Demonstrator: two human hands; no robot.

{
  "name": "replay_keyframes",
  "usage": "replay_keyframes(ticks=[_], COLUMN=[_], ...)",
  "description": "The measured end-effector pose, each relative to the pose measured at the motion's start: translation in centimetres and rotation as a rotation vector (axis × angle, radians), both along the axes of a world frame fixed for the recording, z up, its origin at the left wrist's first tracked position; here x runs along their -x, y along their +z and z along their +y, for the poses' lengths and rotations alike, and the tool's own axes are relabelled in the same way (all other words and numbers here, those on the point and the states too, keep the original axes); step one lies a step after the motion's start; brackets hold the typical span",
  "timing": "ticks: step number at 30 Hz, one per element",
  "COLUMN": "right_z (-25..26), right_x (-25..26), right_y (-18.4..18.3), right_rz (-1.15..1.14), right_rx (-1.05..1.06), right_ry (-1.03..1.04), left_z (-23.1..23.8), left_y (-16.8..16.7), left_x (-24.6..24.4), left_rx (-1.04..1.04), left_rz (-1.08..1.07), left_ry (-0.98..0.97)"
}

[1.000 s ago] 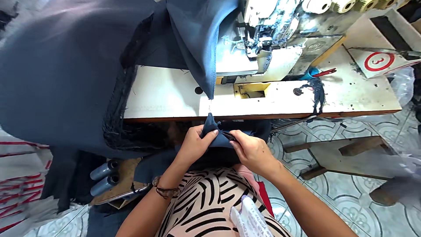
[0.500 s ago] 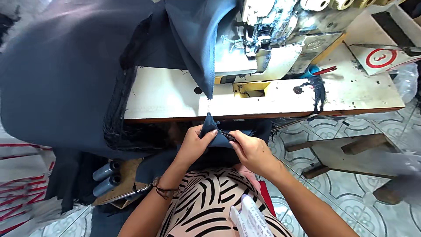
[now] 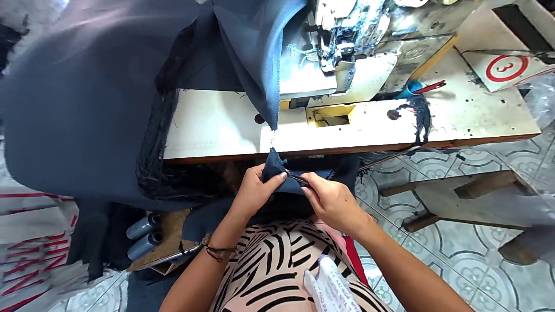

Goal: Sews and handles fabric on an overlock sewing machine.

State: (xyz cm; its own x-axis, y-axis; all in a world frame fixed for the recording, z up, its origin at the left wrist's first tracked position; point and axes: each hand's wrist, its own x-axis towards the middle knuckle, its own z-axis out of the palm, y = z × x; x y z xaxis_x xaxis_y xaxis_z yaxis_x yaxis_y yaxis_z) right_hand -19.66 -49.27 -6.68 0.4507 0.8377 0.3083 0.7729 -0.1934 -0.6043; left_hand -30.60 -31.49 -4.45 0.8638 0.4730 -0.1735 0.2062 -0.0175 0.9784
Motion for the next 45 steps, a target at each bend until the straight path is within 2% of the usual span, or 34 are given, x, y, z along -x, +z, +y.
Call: replay_keyframes(ticks=[29, 32, 38, 40, 45], right_z=[0.4, 0.2, -0.4, -0.4, 0.1], right_x=[1.2, 0.8, -0.7, -0.9, -0.8], right_y=[-0.3, 0.0, 0.1, 0.3, 0.3], right_rz=[0.071, 0.291, 1.092, 1.21, 1.232], right_rx=[-0.005, 0.03, -0.045, -0.045, -0.038], right_ry=[-0.1, -0.049, 0.185, 0.22, 0.244], left_z=[-0.5, -0.5, -0.2, -0.4, -0.5], left_y=[-0.2, 0.1, 0.0, 0.0, 0.1], left_x=[-0.2, -0.2, -0.2, -0.2, -0.4], left_rx=[0.087, 0.109, 0.113, 0.134, 0.175], left_rz=[-0.006, -0.005, -0.003, 0.014, 0.019], left_ry=[0.017, 0.047, -0.002, -0.003, -0.006])
